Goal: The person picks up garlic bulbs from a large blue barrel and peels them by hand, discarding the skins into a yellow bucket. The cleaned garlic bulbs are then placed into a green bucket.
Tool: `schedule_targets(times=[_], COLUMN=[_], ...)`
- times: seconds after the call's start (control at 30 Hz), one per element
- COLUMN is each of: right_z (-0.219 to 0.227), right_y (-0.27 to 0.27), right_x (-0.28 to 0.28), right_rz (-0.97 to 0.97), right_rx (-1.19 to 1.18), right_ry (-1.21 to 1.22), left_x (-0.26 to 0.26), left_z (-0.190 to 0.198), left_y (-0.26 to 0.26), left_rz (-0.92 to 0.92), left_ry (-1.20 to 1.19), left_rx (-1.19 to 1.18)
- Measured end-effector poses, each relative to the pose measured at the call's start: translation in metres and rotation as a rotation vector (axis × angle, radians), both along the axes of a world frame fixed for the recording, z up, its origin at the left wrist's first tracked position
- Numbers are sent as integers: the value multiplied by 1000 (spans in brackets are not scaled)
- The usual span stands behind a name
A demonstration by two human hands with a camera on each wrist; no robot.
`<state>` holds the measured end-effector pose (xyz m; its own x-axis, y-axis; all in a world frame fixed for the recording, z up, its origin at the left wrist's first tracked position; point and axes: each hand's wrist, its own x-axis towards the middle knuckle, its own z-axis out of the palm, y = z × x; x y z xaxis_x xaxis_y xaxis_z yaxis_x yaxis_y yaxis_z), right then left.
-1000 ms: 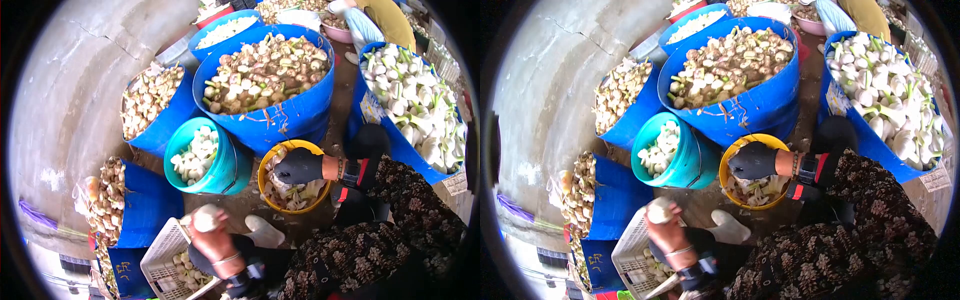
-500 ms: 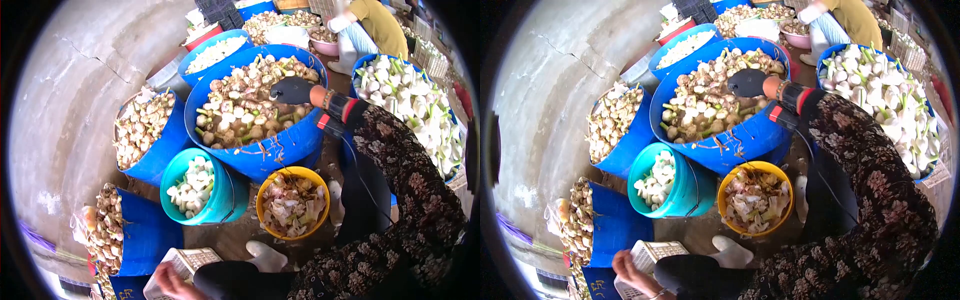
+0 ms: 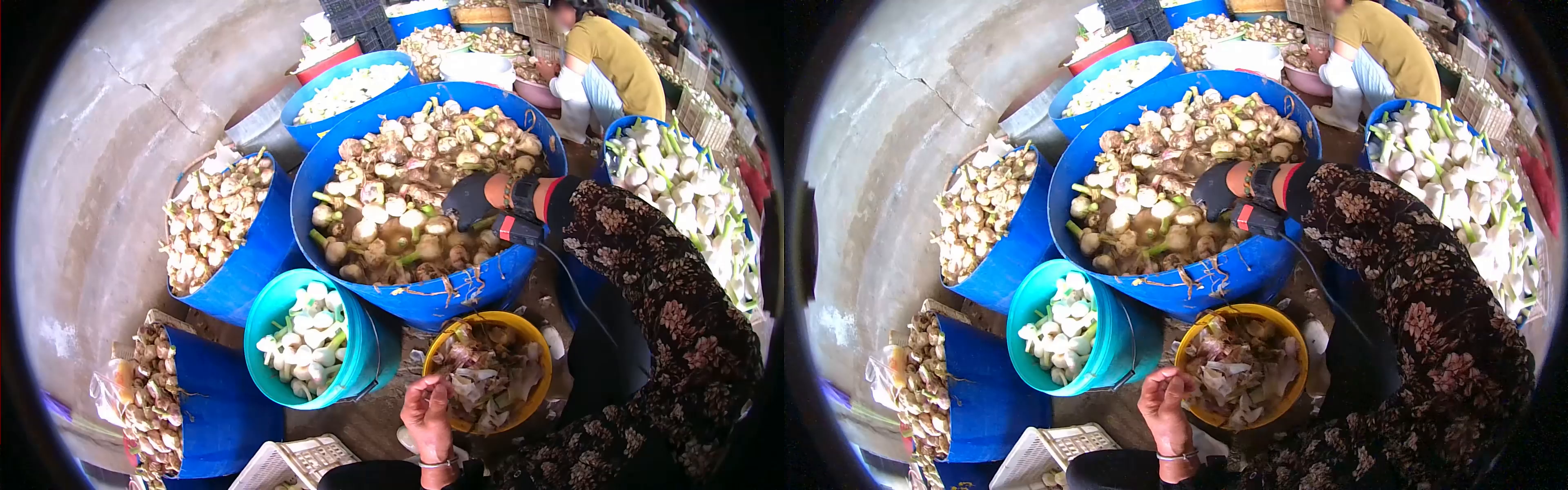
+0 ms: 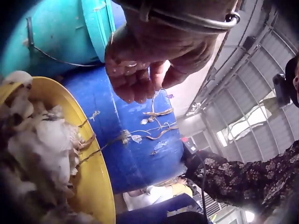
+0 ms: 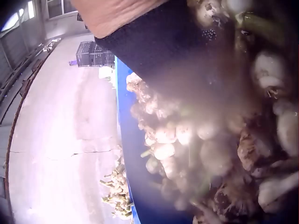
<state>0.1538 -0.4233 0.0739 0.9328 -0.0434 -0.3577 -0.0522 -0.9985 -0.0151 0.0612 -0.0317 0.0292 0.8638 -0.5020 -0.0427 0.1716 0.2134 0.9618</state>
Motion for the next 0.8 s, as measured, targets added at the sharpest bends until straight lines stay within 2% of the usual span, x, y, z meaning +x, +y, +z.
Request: schedule_targets(times=[0.1,0.13,0.27,0.37,0.4,0.5,0.57,0.63,0.67,0.7,0.77,0.8], right_z=[-5,-13,13,10,17,21,11,7,6,-12,-54,-46], right_y=[-3,-5,5,-13,-13,-14,-11,-5,-8,-19,-44,-39], right_x=[6,5,-17,-12,-7,-16,-16,-11,-15,-9,11,10], right_rz=[30,118,84,62,63,91,124,185,254,255,397,376], right_rx=[-90,-97,-70,-169,-215,-165,-168,-294,-224,-216,-345,-277], right_ry=[140,12,-103,-141,-3,-48,-63,93,21,25,116,146], left_x=[-3,-4,-11,-18,-19,-23,-22,-21,-20,-20,-17,-15], left_z=[-7,-8,-6,-2,-2,-5,-3,-3,-3,-4,-12,-14], left_y=[4,5,10,15,17,18,16,12,11,11,10,9], left_rz=[-4,-2,-37,-37,-38,-51,-60,-64,-74,-83,-98,-94], left_ry=[23,22,-10,-33,-38,-24,-38,-26,1,33,40,59], left_rx=[8,13,39,-2,-5,-5,24,36,46,59,41,42])
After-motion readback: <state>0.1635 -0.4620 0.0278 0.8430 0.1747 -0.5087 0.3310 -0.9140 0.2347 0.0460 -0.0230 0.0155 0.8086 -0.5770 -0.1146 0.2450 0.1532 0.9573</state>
